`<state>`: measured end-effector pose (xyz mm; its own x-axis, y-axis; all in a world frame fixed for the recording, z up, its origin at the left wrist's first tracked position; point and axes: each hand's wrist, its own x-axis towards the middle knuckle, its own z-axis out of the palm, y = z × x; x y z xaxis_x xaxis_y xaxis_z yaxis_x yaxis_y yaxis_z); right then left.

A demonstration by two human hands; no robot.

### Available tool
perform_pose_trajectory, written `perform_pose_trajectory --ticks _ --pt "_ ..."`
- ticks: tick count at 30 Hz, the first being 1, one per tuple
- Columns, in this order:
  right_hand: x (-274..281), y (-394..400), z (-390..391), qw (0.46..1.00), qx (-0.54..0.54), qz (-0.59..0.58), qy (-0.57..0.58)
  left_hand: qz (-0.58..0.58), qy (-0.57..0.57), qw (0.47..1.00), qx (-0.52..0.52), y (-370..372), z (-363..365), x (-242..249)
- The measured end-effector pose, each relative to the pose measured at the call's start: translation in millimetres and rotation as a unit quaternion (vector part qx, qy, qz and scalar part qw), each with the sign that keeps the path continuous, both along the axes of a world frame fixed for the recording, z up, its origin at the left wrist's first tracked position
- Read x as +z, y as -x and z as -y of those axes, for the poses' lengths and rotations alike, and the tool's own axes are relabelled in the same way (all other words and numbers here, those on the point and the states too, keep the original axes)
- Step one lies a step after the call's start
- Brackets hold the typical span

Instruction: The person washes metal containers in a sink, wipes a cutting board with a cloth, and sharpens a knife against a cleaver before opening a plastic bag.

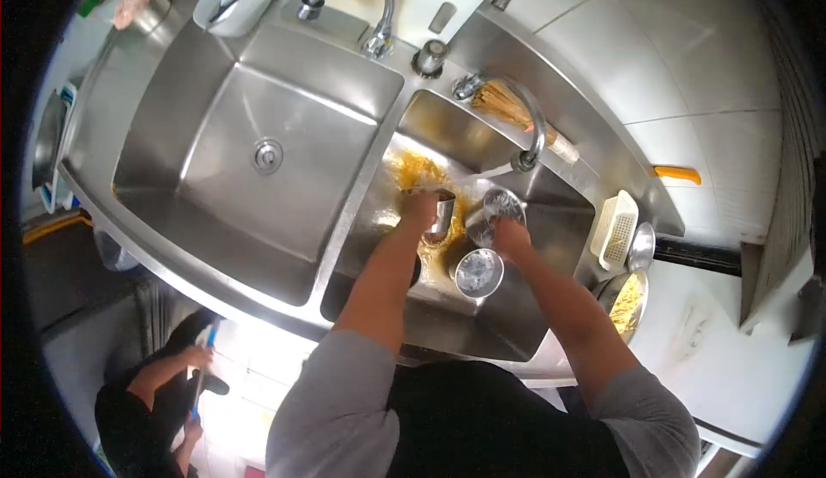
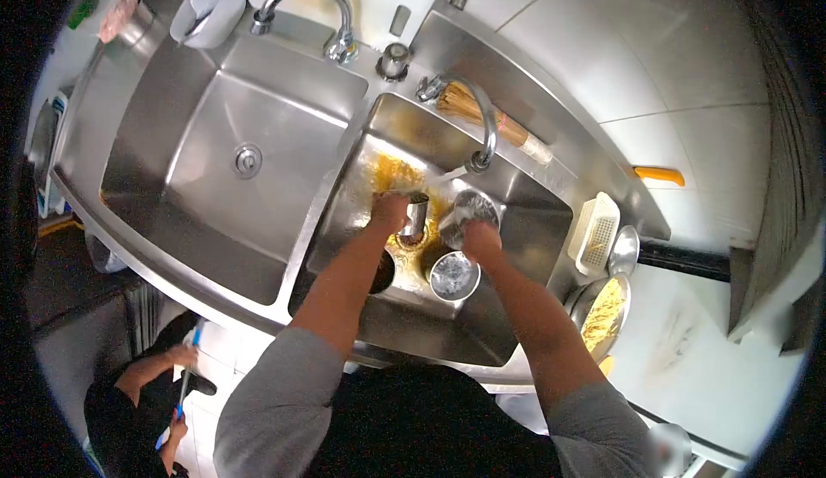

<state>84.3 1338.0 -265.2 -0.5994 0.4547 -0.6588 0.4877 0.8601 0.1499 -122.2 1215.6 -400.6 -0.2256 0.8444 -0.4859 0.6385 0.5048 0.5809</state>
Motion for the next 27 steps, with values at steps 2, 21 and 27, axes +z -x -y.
perform_pose_trajectory --ticks 2,21,27 --pt "-1 18 -10 0.999 -0.027 0.037 -0.019 0.035 0.038 0.997 -0.057 1 21 14" --pt "-26 -106 51 0.459 -0.72 -0.445 0.269 0.334 -0.182 0.836 0.395 10 -57 121" --pt "130 -96 91 0.596 -0.324 -0.731 0.068 0.347 -0.238 0.831 0.363 -55 -34 153"
